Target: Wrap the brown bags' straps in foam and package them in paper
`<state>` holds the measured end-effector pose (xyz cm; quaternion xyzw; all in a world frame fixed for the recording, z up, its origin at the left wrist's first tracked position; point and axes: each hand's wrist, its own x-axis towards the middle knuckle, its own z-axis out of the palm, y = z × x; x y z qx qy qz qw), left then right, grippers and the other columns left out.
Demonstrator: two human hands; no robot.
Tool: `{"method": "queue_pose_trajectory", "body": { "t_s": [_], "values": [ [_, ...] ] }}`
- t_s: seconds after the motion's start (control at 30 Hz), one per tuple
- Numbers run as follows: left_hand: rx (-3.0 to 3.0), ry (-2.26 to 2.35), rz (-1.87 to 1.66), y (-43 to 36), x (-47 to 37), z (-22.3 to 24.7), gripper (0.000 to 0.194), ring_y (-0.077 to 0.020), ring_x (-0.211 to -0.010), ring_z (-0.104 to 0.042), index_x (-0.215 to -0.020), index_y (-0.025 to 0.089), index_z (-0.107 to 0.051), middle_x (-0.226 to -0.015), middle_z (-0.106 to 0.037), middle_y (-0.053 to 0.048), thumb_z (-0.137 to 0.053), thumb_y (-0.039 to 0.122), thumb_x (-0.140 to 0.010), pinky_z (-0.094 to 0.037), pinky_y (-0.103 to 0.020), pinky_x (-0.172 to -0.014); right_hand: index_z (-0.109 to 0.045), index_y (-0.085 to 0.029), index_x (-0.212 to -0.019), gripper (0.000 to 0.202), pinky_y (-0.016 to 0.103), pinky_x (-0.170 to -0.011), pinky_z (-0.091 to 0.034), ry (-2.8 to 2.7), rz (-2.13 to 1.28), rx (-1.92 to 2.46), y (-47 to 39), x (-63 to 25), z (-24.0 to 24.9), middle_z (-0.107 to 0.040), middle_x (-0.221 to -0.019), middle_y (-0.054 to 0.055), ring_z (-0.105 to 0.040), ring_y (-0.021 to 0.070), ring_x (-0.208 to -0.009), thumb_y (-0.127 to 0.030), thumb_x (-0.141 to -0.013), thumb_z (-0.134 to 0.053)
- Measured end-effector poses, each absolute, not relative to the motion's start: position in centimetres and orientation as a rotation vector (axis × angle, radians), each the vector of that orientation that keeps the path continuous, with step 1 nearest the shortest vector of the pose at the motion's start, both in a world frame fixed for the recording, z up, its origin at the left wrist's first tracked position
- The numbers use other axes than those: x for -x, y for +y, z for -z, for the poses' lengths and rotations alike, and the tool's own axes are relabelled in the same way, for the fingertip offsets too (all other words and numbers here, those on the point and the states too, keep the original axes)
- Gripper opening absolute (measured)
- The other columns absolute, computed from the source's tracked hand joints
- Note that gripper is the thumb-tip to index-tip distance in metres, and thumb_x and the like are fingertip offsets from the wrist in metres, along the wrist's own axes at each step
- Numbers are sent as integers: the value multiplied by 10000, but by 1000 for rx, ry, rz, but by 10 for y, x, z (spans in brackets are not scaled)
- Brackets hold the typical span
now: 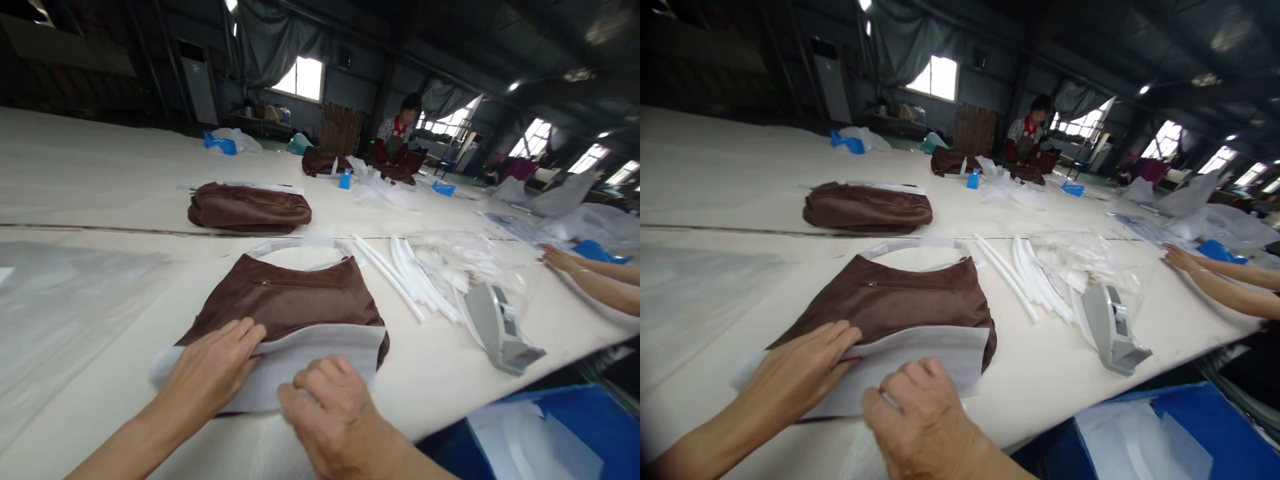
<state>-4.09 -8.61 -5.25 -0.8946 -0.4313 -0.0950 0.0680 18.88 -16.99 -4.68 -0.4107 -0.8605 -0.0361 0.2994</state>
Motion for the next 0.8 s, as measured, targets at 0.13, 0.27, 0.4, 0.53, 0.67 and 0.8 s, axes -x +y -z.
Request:
{"method": "queue_pose_trajectory", "body": {
  "t_s": [0.13,0.27,0.4,0.53,0.67,0.8],
  "values": [
    [2700,-1209,434,-81,51,67,226,-238,-844,-623,-903,232,-606,-899,-640,-48,-414,115,-877,-442,-353,-700,-627,-210,-1128,205,337,-868,-468,-2358,-253,1288,-170,-191,71,-683,-1156,50,-603,205,-1011,-247,-946,-542],
    [2731,-1200,549,-75,55,74,224,-241,-853,-646,-911,267,-634,-930,-674,-43,-433,181,-864,-466,-346,-688,-680,-221,-981,195,222,-790,-501,-2063,-470,1285,-167,-236,52,-733,-926,3,-672,138,-836,-260,-978,-489],
    [2737,-1330,583,-75,52,74,235,-255,-839,-646,-872,266,-652,-910,-678,-47,-423,214,-866,-464,-363,-686,-669,-189,-974,255,252,-790,-500,-1751,-48,1713,-122,-302,35,-721,-945,60,-670,163,-854,-285,-1002,-434],
    [2756,-1350,532,-74,54,73,217,-255,-869,-647,-908,266,-644,-938,-680,-44,-436,217,-869,-452,-358,-697,-642,-152,-971,200,287,-654,-457,-1724,282,2241,-63,-352,58,-663,-904,113,-620,200,-770,-240,-963,-463],
    [2802,-1307,453,-72,54,69,140,-248,-828,-639,-899,263,-611,-903,-654,-31,-488,211,-857,-433,-345,-660,-620,-143,-942,152,318,-610,-400,-1718,344,2285,-41,-369,81,-593,-820,131,-542,232,-729,-229,-912,-499],
    [2784,-1388,260,-78,43,51,96,-245,-809,-610,-829,229,-567,-835,-601,-27,-531,145,-858,-405,-338,-641,-611,-145,-936,172,341,-643,-399,-1729,318,2244,-45,-378,84,-563,-820,132,-526,240,-757,-239,-900,-472]
  ]
}}
